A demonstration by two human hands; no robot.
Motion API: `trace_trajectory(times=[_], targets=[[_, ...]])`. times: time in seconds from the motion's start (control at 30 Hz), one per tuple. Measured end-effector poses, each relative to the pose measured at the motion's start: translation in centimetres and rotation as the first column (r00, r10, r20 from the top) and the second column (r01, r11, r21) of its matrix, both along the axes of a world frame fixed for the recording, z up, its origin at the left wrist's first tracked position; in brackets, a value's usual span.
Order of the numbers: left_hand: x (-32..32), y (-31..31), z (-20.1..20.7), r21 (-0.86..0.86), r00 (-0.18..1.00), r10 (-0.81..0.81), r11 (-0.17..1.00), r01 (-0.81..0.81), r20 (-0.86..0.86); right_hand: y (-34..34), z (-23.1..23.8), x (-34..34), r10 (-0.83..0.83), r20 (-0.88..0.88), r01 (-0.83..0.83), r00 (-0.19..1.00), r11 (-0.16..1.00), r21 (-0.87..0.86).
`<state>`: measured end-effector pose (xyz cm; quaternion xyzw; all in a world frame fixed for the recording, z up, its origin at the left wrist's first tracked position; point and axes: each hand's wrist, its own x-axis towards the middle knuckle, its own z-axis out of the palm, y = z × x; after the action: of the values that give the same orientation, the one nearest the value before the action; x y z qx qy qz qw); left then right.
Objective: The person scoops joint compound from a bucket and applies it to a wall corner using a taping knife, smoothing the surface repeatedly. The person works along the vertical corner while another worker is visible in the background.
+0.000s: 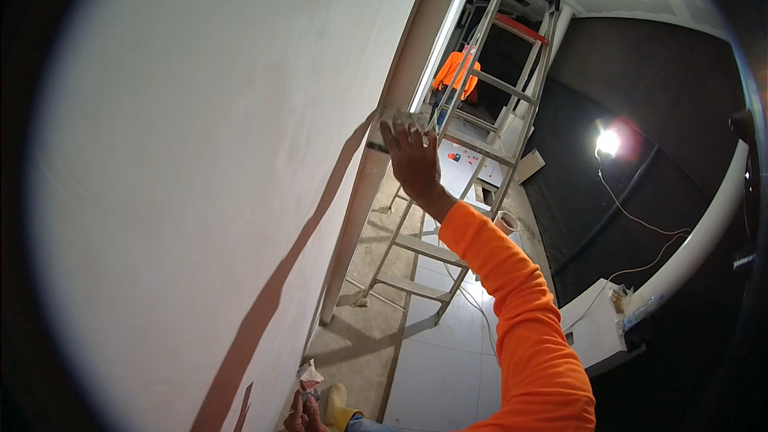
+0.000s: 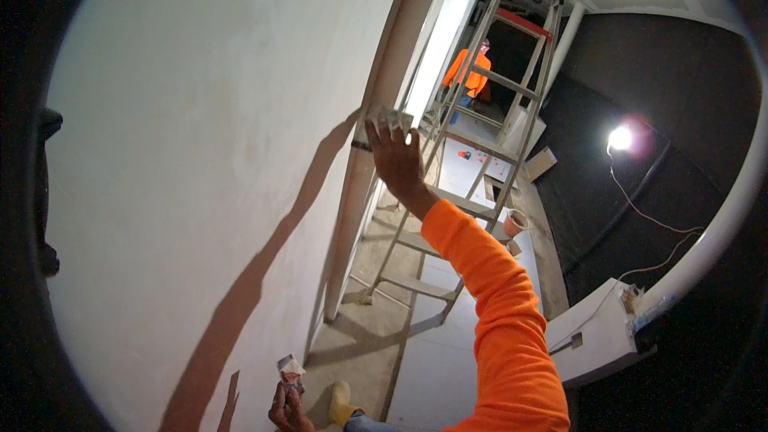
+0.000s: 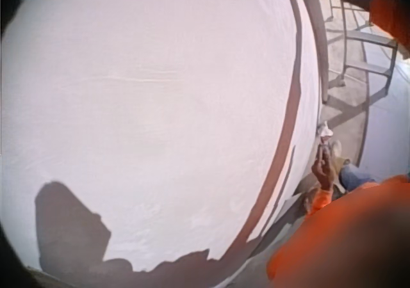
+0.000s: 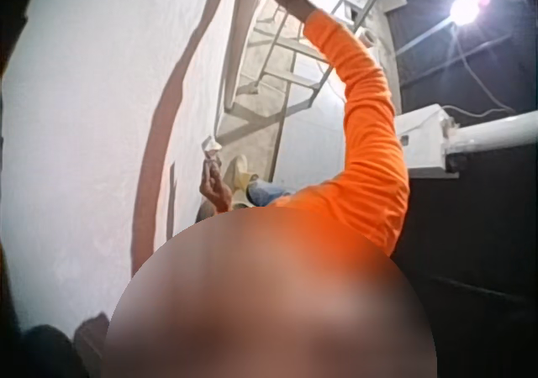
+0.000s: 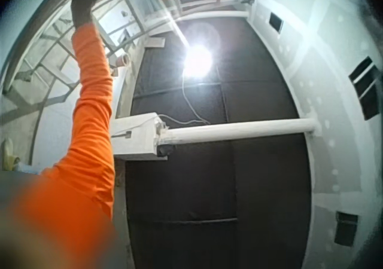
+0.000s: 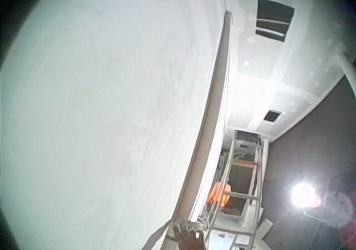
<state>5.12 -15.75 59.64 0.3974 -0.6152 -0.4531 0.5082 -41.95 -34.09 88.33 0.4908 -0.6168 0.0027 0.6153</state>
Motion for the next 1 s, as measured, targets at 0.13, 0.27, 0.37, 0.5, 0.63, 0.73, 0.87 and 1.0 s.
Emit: trace_trajectory(times=[0.13,0.27,0.37,0.5,0.63,0.73,0.87,1.0], targets=[[-0.4,0.1,0.3,-0.038,1.000,0.017,0.999,-0.017,-0.001,-0.6,-0.2,0.8,-0.104,0.015,0.102,0.994,0.989,0.106],[-0.4,0.4,0.0,-0.057,0.999,0.026,0.998,-0.028,-0.042,0.0,-0.2,2.1,-0.127,0.101,0.098,0.987,0.962,0.253],[-0.1,0.6,-0.6,-0.068,1.000,0.021,0.997,-0.021,-0.008,-0.4,2.4,0.9,-0.062,-0.055,0.061,0.997,0.998,-0.029],[-0.3,0.4,-1.7,-0.013,0.964,-0.063,0.998,0.062,-0.258,-1.4,3.0,-0.4,-0.110,-0.045,0.113,0.993,0.990,0.083],[-0.5,0.4,-2.1,0.085,0.966,-0.030,0.995,0.053,-0.258,-0.3,-1.5,1.2,-0.120,0.075,0.092,0.990,0.947,0.308],[-0.3,0.2,-2.2,0.049,0.989,-0.020,0.998,0.028,-0.145,0.6,-0.8,1.3,-0.049,0.010,0.047,0.999,0.984,0.171],[-0.1,-0.2,-2.5,0.075,0.983,-0.031,0.996,0.045,-0.180,-0.3,5.6,-0.7,-0.060,-0.088,0.062,0.994,0.998,0.020],[-0.4,-0.7,-2.1,0.170,0.983,-0.082,0.979,0.110,-0.164,-1.4,7.1,-1.1,-0.080,-0.130,0.086,0.988,0.996,0.039]])
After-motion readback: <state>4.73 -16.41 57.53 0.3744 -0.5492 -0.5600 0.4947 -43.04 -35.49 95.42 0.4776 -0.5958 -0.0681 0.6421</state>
